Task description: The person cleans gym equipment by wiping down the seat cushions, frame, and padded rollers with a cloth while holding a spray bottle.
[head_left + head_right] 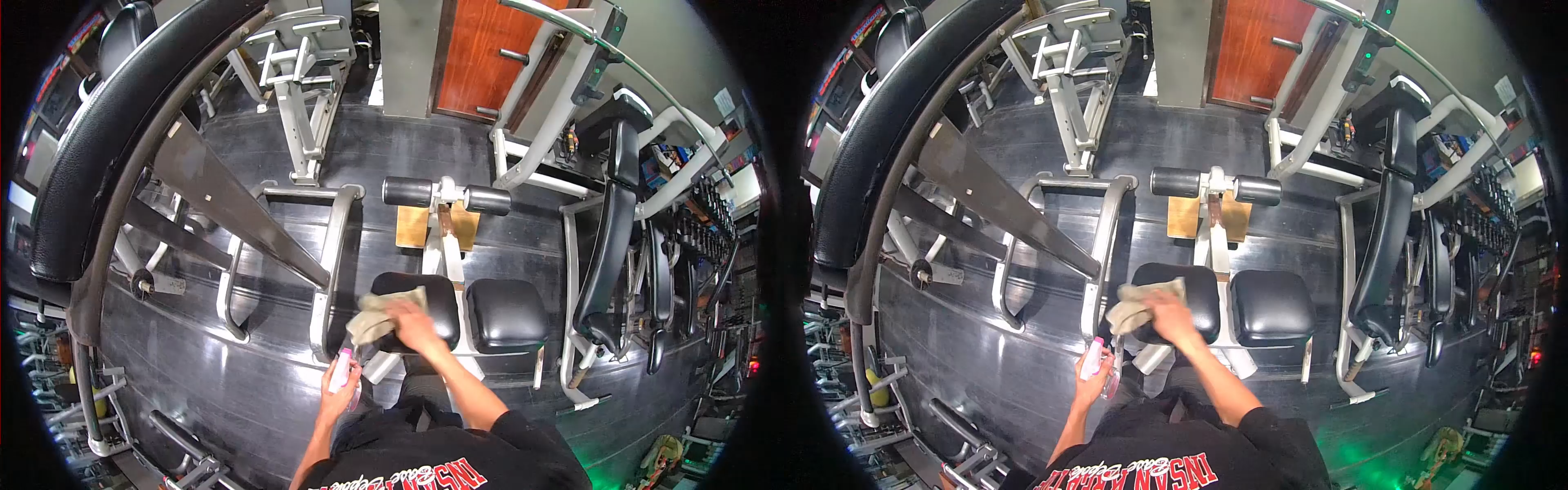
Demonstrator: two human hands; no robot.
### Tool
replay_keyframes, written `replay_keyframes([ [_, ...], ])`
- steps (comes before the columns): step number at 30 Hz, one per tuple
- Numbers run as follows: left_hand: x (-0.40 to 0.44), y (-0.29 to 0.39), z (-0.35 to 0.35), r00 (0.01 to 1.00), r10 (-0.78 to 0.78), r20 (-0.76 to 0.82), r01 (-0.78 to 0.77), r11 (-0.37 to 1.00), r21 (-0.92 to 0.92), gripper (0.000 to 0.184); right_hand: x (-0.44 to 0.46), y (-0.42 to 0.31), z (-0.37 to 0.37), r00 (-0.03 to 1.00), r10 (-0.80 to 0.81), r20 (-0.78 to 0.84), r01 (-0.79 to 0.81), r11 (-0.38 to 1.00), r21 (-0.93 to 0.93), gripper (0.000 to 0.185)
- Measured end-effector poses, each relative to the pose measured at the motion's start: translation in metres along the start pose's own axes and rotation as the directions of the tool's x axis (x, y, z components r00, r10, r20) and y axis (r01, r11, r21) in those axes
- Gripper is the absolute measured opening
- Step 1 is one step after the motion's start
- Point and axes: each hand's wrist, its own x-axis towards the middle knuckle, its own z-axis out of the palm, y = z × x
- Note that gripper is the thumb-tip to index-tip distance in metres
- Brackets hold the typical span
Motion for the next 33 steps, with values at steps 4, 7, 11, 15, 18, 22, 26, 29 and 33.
replay_keyframes([
  [4,-0.002,0.003,-0.009,1.000,0.014,0.023,-0.016,0.998,0.063,0.015,-0.056,0.077,-0.053,0.942,0.330,-0.062,-0.328,0.943,0.049,0.026],
  [7,-0.002,-0.004,-0.016,0.999,0.026,0.042,-0.026,1.000,0.011,0.014,-0.061,0.074,-0.058,0.893,0.449,-0.033,-0.447,0.893,0.052,0.022],
  [11,0.000,-0.003,-0.023,0.998,0.036,0.052,-0.038,0.999,0.031,0.015,-0.025,0.014,0.013,0.980,-0.056,-0.190,0.028,0.988,-0.151,0.019],
  [15,0.003,0.011,-0.021,0.998,0.011,0.057,-0.013,1.000,0.023,0.015,0.001,-0.054,0.056,0.966,-0.245,0.088,0.260,0.909,-0.325,0.035],
  [18,0.008,0.010,-0.023,0.997,0.038,0.063,-0.040,0.999,0.029,0.015,-0.018,-0.042,0.028,0.951,-0.308,-0.013,0.302,0.938,-0.169,0.035],
  [22,0.008,0.014,-0.026,0.996,0.056,0.075,-0.060,0.997,0.057,0.014,-0.061,0.012,-0.020,0.971,-0.156,-0.182,0.154,0.988,-0.027,0.045],
  [26,0.010,0.013,-0.033,0.993,0.056,0.107,-0.069,0.990,0.123,0.014,-0.104,0.048,-0.055,0.878,0.433,-0.206,-0.393,0.896,0.207,0.035],
  [29,0.014,0.006,-0.037,0.991,0.065,0.115,-0.077,0.991,0.112,0.014,-0.089,0.063,0.010,0.866,0.195,-0.461,-0.190,0.980,0.058,0.030],
  [33,0.011,0.008,-0.038,0.995,0.043,0.093,-0.048,0.997,0.058,0.015,-0.033,-0.052,0.050,0.964,-0.130,-0.234,0.083,0.976,-0.200,0.042],
])
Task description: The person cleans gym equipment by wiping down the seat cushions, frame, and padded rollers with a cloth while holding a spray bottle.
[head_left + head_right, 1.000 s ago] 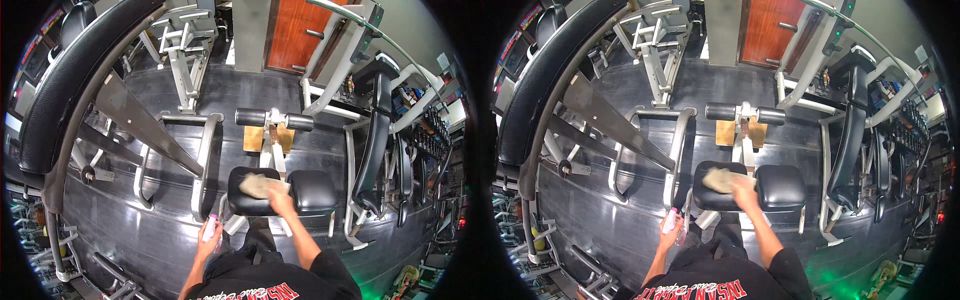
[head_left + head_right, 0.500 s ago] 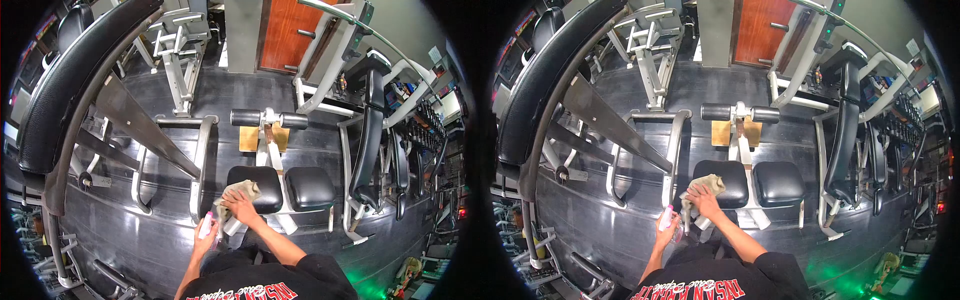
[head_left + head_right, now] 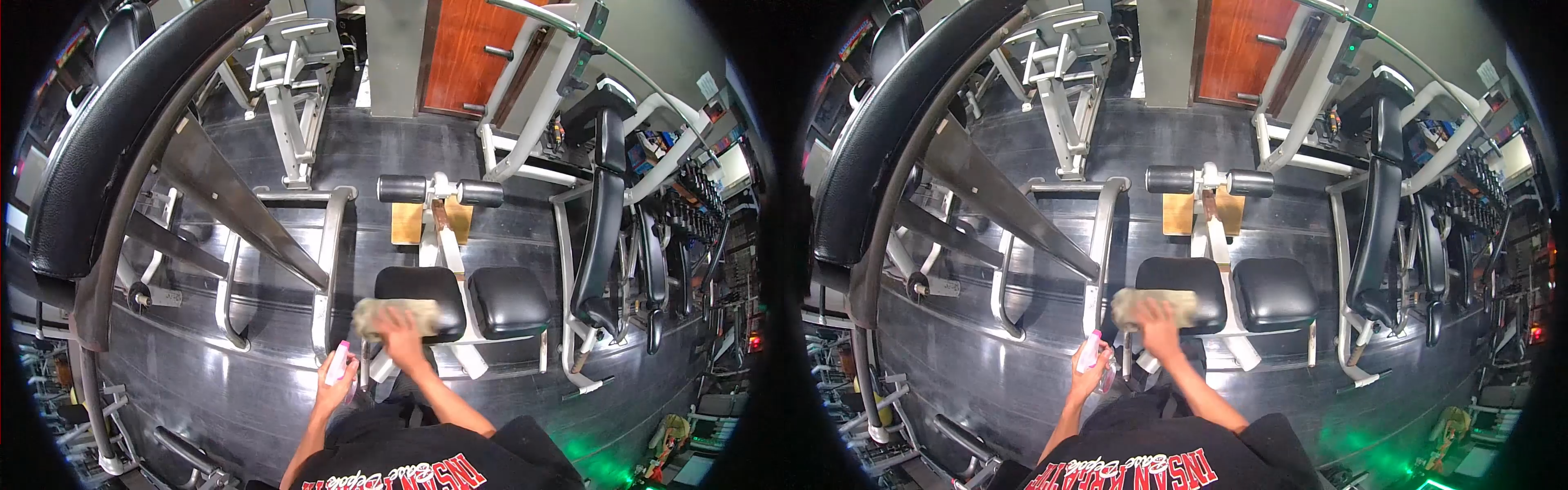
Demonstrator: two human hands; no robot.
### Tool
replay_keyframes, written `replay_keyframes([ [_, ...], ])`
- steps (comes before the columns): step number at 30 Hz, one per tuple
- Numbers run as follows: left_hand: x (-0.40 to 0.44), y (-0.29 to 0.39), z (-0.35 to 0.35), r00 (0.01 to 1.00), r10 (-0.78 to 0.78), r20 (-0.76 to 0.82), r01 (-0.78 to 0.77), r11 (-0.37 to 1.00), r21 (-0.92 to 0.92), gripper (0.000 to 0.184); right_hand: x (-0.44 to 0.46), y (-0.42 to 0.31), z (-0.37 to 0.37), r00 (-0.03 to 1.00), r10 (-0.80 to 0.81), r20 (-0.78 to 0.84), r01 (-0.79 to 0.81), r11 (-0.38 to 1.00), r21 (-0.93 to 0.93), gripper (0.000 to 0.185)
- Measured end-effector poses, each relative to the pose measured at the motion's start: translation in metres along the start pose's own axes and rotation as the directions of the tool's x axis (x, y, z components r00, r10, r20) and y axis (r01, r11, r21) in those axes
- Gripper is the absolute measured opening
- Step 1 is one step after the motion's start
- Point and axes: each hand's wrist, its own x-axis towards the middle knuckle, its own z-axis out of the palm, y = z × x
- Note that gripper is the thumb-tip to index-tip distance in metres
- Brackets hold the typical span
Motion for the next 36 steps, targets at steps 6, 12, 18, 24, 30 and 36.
replay_keyframes([
  [6,0.007,-0.005,-0.003,0.998,0.058,0.029,-0.058,0.998,-0.010,0.015,-0.015,0.002,-0.014,0.959,-0.258,0.115,0.264,0.963,-0.043,0.042],
  [12,0.017,0.007,0.004,0.998,0.064,0.028,-0.063,0.997,-0.039,0.014,-0.069,0.081,-0.071,0.983,-0.172,0.063,0.177,0.980,-0.087,0.066],
  [18,0.020,0.007,0.011,0.999,0.031,0.035,-0.032,0.999,0.006,0.016,-0.078,0.103,-0.072,0.984,0.152,-0.092,-0.149,0.988,0.030,0.050],
  [24,0.020,0.002,0.023,0.998,0.056,0.030,-0.055,0.998,-0.036,0.014,-0.040,0.146,-0.060,0.655,0.748,0.105,-0.738,0.604,0.301,0.031],
  [30,0.024,0.011,0.040,0.999,0.027,0.022,-0.026,0.999,-0.043,0.014,0.017,0.190,-0.027,0.669,0.721,0.182,-0.733,0.598,0.324,0.040],
  [36,0.015,0.015,0.056,0.995,-0.030,-0.094,0.027,0.999,-0.041,0.014,0.088,0.230,0.001,0.755,0.586,0.295,-0.644,0.748,0.161,0.041],
])
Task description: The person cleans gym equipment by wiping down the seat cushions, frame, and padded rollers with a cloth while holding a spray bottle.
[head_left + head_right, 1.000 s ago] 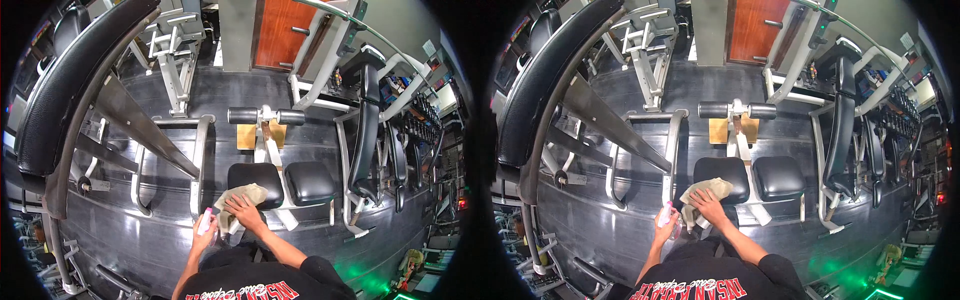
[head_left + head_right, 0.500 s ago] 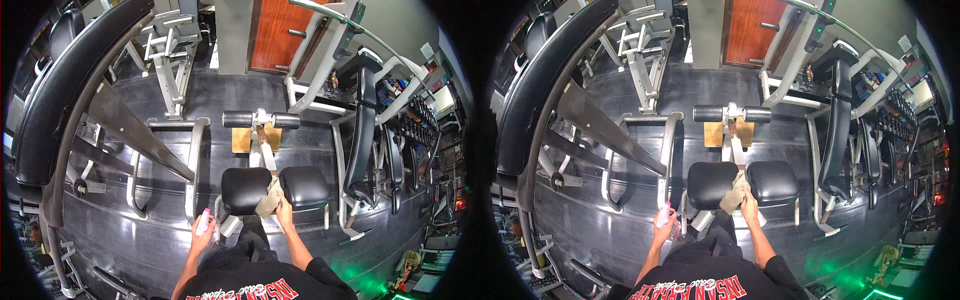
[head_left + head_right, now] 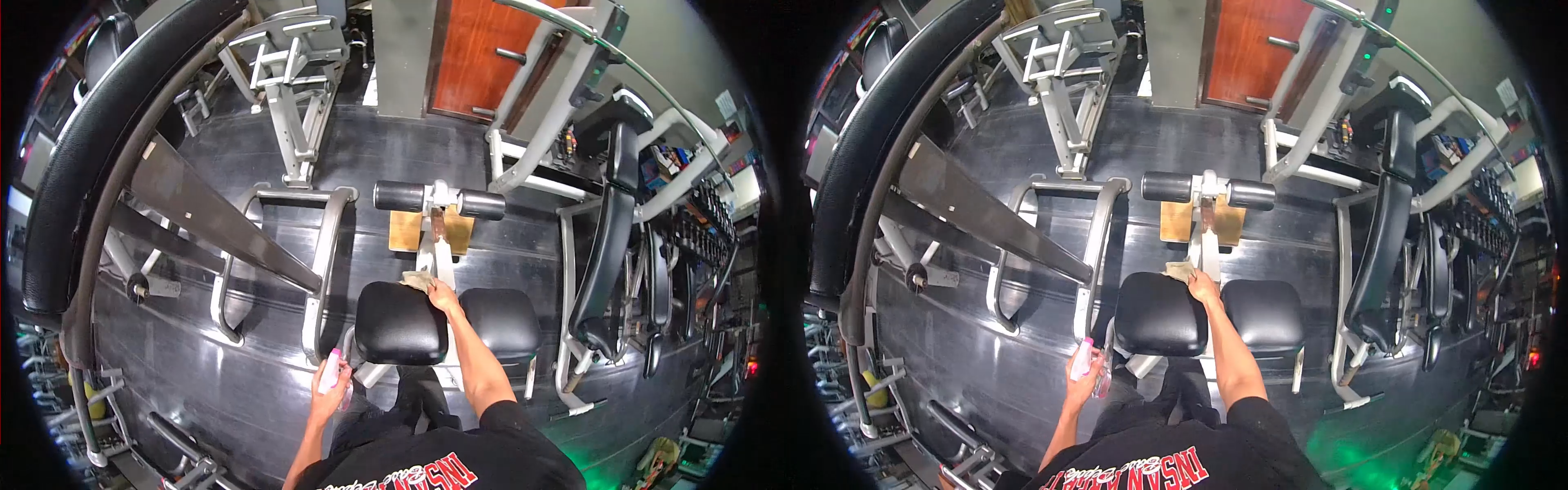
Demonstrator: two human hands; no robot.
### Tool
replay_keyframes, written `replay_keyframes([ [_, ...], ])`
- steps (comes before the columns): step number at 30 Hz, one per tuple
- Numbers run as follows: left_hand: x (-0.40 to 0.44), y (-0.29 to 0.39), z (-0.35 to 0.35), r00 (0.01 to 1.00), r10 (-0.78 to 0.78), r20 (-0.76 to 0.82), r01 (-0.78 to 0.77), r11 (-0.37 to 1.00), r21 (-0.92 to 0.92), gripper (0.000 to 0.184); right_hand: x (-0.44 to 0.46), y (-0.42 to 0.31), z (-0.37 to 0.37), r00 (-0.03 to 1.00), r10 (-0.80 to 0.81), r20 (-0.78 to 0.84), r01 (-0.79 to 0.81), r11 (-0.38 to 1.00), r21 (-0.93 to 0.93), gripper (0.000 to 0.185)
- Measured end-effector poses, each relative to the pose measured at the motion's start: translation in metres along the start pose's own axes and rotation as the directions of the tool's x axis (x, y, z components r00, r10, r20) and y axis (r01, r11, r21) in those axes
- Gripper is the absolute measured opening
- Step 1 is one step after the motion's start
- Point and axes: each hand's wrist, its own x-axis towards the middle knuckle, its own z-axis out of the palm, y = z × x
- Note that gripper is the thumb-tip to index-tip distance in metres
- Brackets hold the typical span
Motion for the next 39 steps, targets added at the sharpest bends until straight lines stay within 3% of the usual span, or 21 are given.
replay_keyframes([
  [2,-0.003,-0.006,0.002,0.999,0.001,-0.051,0.000,1.000,0.012,0.014,0.006,-0.037,-0.021,0.958,0.080,0.275,-0.046,0.991,-0.125,0.040],
  [3,-0.007,-0.009,0.004,0.998,-0.013,-0.069,0.012,1.000,-0.016,0.014,0.034,-0.022,-0.001,0.922,0.000,0.387,0.063,0.987,-0.150,0.040],
  [8,-0.028,-0.029,0.012,0.974,-0.039,-0.222,0.032,0.999,-0.031,0.014,0.060,-0.063,0.022,0.828,-0.046,0.559,0.184,0.964,-0.194,0.043],
  [11,-0.042,-0.045,0.016,0.963,-0.041,-0.266,0.039,0.999,-0.012,0.014,0.076,-0.092,0.065,0.744,-0.190,0.640,0.345,0.930,-0.125,0.043],
  [16,-0.059,-0.050,0.023,0.947,-0.080,-0.310,0.076,0.997,-0.025,0.014,0.067,-0.145,0.111,0.564,-0.261,0.784,0.638,0.740,-0.213,0.042],
  [17,-0.062,-0.051,0.023,0.945,-0.086,-0.317,0.081,0.996,-0.027,0.014,0.026,-0.181,0.070,0.573,-0.236,0.785,0.685,0.664,-0.300,0.040],
  [18,-0.063,-0.052,0.022,0.943,-0.097,-0.317,0.092,0.995,-0.032,0.014,0.015,-0.188,0.080,0.568,-0.236,0.789,0.688,0.662,-0.297,0.040],
  [20,-0.065,-0.052,0.021,0.942,-0.103,-0.319,0.095,0.995,-0.039,0.014,-0.009,-0.194,0.102,0.654,-0.185,0.734,0.719,0.452,-0.528,0.035],
  [22,-0.066,-0.051,0.019,0.944,-0.061,-0.324,0.046,0.997,-0.055,0.012,-0.030,-0.192,0.116,0.664,-0.234,0.710,0.737,0.368,-0.567,0.032],
  [24,-0.068,-0.050,0.016,0.949,-0.059,-0.309,0.035,0.996,-0.085,0.013,-0.056,-0.188,0.118,0.622,-0.256,0.740,0.776,0.325,-0.540,0.027],
  [26,-0.071,-0.051,0.013,0.953,-0.054,-0.298,0.021,0.993,-0.114,0.013,-0.083,-0.181,0.123,0.686,-0.337,0.645,0.727,0.313,-0.611,0.027],
  [30,-0.074,-0.063,0.004,0.972,-0.008,-0.233,-0.012,0.996,-0.087,0.013,-0.141,-0.173,0.101,0.679,-0.452,0.579,0.718,0.245,-0.651,0.027],
  [32,-0.077,-0.066,-0.003,0.984,0.010,-0.178,-0.031,0.993,-0.116,0.013,-0.173,-0.173,0.078,0.595,-0.398,0.699,0.799,0.196,-0.568,0.028],
  [33,-0.079,-0.066,-0.006,0.988,0.031,-0.152,-0.046,0.995,-0.091,0.013,-0.182,-0.161,0.078,0.608,-0.395,0.689,0.789,0.200,-0.581,0.028],
  [35,-0.085,-0.068,-0.013,0.992,0.059,-0.112,-0.067,0.995,-0.070,0.013,-0.199,-0.128,0.080,0.496,-0.673,0.549,0.768,0.045,-0.639,0.029],
  [36,-0.089,-0.069,-0.016,0.992,0.065,-0.109,-0.074,0.994,-0.080,0.013,-0.202,-0.111,0.078,0.507,-0.671,0.541,0.758,0.048,-0.651,0.029],
  [38,-0.095,-0.070,-0.020,0.992,0.080,-0.096,-0.089,0.992,-0.091,0.013,-0.206,-0.076,0.066,0.310,-0.901,0.304,0.847,0.116,-0.519,0.027],
  [39,-0.099,-0.068,-0.023,0.993,0.086,-0.083,-0.093,0.992,-0.086,0.013,-0.211,-0.066,0.053,0.277,-0.914,0.296,0.843,0.083,-0.531,0.027],
])
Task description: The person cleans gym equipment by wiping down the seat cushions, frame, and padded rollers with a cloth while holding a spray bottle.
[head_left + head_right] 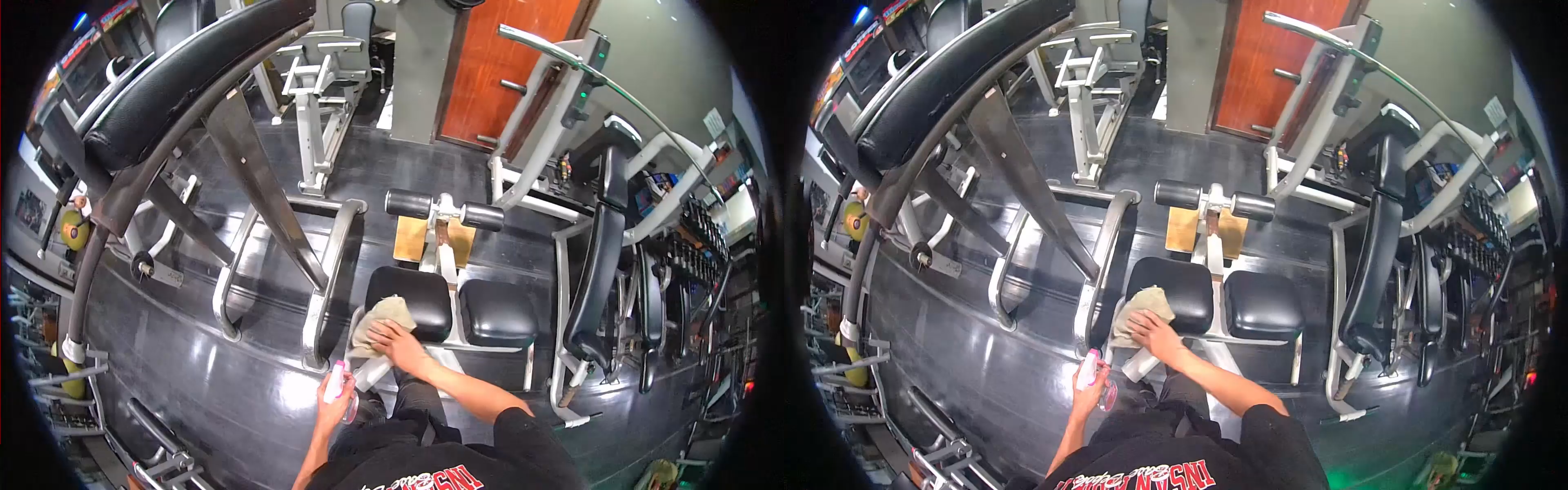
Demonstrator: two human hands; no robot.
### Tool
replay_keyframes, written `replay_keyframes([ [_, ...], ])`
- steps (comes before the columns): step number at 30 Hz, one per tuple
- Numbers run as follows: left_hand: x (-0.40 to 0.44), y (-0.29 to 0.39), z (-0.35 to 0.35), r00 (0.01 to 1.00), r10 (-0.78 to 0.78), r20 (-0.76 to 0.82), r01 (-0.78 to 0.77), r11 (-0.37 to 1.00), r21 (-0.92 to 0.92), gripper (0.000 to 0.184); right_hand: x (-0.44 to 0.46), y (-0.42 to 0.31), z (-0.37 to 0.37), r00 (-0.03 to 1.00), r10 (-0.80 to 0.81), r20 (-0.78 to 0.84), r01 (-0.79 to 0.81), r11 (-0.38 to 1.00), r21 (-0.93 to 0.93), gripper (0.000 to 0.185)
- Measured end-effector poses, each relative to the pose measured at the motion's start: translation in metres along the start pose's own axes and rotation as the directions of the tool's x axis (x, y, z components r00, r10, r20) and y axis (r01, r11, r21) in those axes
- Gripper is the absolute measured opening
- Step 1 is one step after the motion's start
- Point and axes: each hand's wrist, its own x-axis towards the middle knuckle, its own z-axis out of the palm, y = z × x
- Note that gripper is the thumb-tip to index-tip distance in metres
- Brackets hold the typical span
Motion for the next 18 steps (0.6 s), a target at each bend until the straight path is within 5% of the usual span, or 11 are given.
replay_keyframes([
  [5,-0.015,-0.008,-0.015,0.996,0.030,0.084,-0.027,0.999,-0.035,0.013,-0.114,0.032,-0.008,0.993,0.094,0.065,-0.098,0.993,0.061,0.025],
  [9,-0.022,-0.018,-0.019,0.990,0.013,0.139,-0.011,1.000,-0.018,0.015,-0.155,0.017,-0.025,0.933,0.351,0.075,-0.356,0.932,0.066,0.031],
  [11,-0.025,-0.019,-0.018,0.982,0.036,0.187,-0.037,0.999,0.001,0.015,-0.164,0.006,-0.020,0.749,0.661,0.046,-0.661,0.740,0.124,0.032],
  [13,-0.031,-0.013,-0.018,0.980,0.025,0.196,-0.027,1.000,0.008,0.014,-0.149,-0.016,-0.027,0.707,0.707,-0.029,-0.678,0.689,0.255,0.029],
  [15,-0.036,-0.012,-0.020,0.979,0.009,0.203,-0.013,1.000,0.018,0.014,-0.124,-0.042,-0.025,0.350,0.889,0.295,-0.877,0.201,0.436,0.032],
  [18,-0.044,-0.018,-0.027,0.983,0.024,0.181,-0.032,0.999,0.043,0.015,-0.097,-0.062,0.048,0.348,0.888,0.302,-0.676,0.014,0.737,0.037],
])
